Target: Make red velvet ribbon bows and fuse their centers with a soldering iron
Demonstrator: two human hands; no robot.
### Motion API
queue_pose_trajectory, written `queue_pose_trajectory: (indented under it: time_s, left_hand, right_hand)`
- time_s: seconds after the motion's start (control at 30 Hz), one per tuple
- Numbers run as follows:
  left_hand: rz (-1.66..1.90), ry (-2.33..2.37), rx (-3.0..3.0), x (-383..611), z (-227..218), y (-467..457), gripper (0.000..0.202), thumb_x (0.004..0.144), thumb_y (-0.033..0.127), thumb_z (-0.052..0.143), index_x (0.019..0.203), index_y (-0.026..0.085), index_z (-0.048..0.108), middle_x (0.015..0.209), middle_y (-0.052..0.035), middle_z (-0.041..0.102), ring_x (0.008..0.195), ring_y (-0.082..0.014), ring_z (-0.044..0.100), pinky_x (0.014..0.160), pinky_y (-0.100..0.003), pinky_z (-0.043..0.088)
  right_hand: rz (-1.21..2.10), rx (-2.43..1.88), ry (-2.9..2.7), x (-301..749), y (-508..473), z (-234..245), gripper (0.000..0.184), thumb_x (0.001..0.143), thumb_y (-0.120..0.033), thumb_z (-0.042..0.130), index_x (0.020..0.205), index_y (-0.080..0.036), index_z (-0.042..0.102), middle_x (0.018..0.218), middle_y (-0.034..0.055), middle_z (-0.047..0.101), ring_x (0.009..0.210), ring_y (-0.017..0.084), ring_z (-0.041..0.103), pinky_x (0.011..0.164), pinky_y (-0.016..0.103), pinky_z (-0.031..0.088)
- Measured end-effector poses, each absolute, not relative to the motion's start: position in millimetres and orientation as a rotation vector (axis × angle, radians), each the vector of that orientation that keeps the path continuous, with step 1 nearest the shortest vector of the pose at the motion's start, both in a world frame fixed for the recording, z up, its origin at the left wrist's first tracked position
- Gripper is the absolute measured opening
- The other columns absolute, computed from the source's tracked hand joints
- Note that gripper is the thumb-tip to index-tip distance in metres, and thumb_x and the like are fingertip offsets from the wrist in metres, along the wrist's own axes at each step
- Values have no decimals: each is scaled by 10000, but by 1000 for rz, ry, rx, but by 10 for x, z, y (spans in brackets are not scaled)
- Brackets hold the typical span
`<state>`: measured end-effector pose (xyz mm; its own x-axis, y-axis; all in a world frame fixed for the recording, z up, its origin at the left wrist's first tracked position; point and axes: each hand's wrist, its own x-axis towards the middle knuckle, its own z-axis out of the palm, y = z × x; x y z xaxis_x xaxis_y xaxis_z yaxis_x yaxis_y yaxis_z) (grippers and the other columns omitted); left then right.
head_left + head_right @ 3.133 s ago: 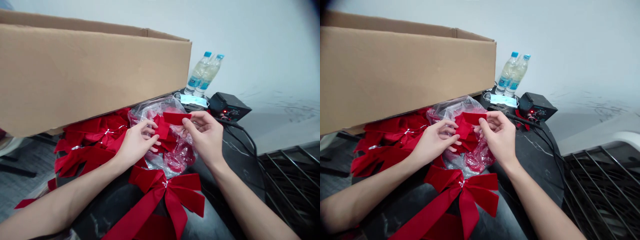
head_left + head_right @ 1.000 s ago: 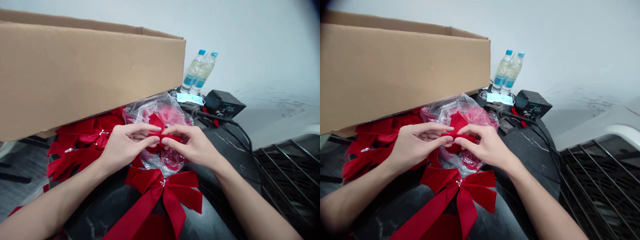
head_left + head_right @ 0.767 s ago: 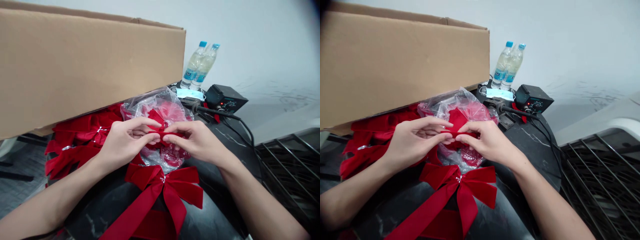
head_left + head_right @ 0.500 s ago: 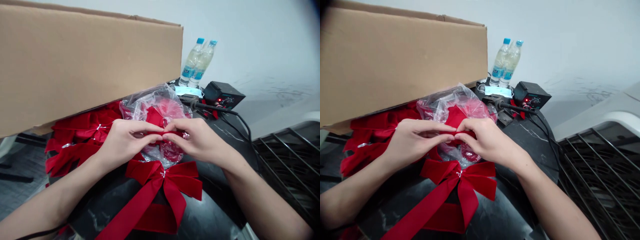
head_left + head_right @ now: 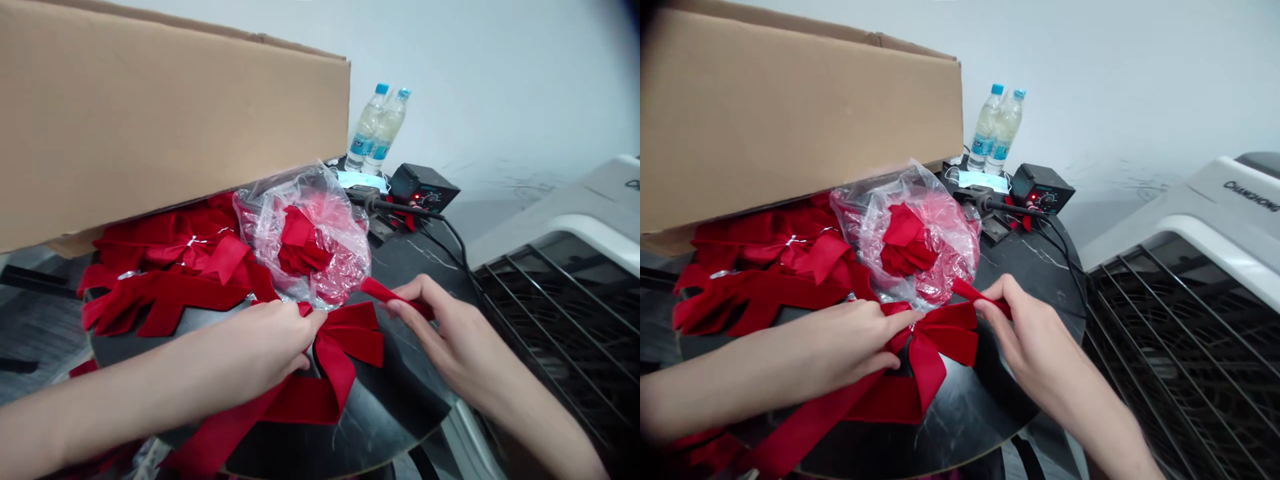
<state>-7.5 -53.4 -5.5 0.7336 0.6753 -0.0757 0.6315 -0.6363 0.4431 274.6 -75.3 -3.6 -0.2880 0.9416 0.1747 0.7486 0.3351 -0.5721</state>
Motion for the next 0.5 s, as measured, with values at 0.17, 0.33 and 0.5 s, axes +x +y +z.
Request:
queue_pose_trajectory:
  time_s: [0.17,0.33,0.5]
  left_hand:
    - [34,1144,2532,42,-248,-688,221,921,148,510,1093,200,638,789,-68,690,635,-253,671,528,-320,393]
    - [25,1301,2520,76,-218,-794,214,899,140,500,1082,205,591,679,-24,605,565,-229,617,508,-300,351]
    - [182,1252,2254,42,-107,-899,213,936,170,486,1119,237,573,705,-2,640,614,-197,642,575,-274,425]
  right_hand:
    - [840,-1526,-1916,2687,-1022,-337,254,1062,-449,480,898,-260,520,1169,71,733,796,178,705,653,290,540]
    - [1018,-1463,-1768,2579,-1107,-438,271,1059,-468,498,894,-255,532,1118,46,716,929,181,686,758,276,533]
    - [1193,-1261,-1705,2521,-1261,-405,203,1063,-421,521,925,-273,532,928,-12,702,822,145,662,741,233,524]
